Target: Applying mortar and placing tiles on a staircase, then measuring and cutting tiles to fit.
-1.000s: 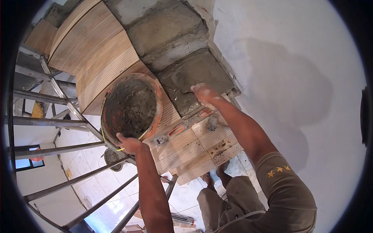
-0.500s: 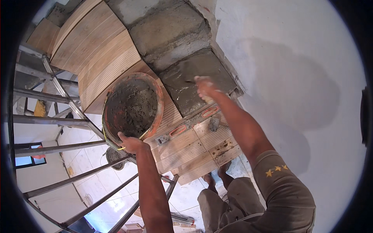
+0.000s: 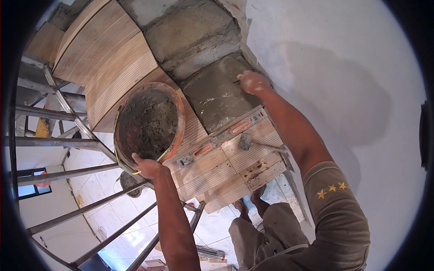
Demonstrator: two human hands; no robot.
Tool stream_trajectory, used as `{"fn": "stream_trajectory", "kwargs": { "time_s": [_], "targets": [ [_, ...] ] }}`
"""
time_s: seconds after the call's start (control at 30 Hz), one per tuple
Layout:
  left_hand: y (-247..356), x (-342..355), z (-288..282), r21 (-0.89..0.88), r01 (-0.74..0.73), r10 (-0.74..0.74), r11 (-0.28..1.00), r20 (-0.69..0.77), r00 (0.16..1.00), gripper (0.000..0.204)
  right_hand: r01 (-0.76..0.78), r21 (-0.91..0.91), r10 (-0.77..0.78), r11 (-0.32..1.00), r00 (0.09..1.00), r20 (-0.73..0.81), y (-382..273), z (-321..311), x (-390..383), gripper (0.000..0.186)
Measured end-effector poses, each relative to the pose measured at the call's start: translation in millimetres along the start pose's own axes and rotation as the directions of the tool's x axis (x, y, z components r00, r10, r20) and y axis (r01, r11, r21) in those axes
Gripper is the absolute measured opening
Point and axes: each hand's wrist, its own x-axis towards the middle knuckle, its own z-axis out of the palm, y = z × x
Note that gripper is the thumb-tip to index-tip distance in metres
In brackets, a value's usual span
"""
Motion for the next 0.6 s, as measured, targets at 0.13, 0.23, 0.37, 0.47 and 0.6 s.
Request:
{"fn": "stream_trajectory", "kwargs": {
  "time_s": [0.13,0.23,0.37,0.47,0.6],
  "targets": [
    [4,-10,8,-0.047,-0.042,0.041,0.998,-0.021,0.999,0.067,-0.741,0.217,0.571,0.635,0.640,0.514,-1,-21,9,0.047],
    [13,-19,6,-0.132,-0.028,0.026,0.991,-0.014,1.000,0.066,-0.752,0.420,0.429,0.508,0.643,0.634,-27,2,-16,0.049],
    [18,-32,15,-0.043,0.003,-0.004,0.999,-0.014,1.000,0.070,-0.099,0.263,-0.055,0.960,0.852,0.521,-52,29,-39,0.045],
    [8,-11,6,-0.070,0.009,-0.009,0.998,-0.001,1.000,0.071,-0.256,0.138,0.174,0.957,0.885,0.433,-71,50,-54,0.044],
    [4,0,-1,-0.038,0.055,-0.057,0.998,-0.033,0.998,0.068,-0.225,0.084,0.176,0.971,0.904,0.390,-38,4,-62,0.045]
  ]
}}
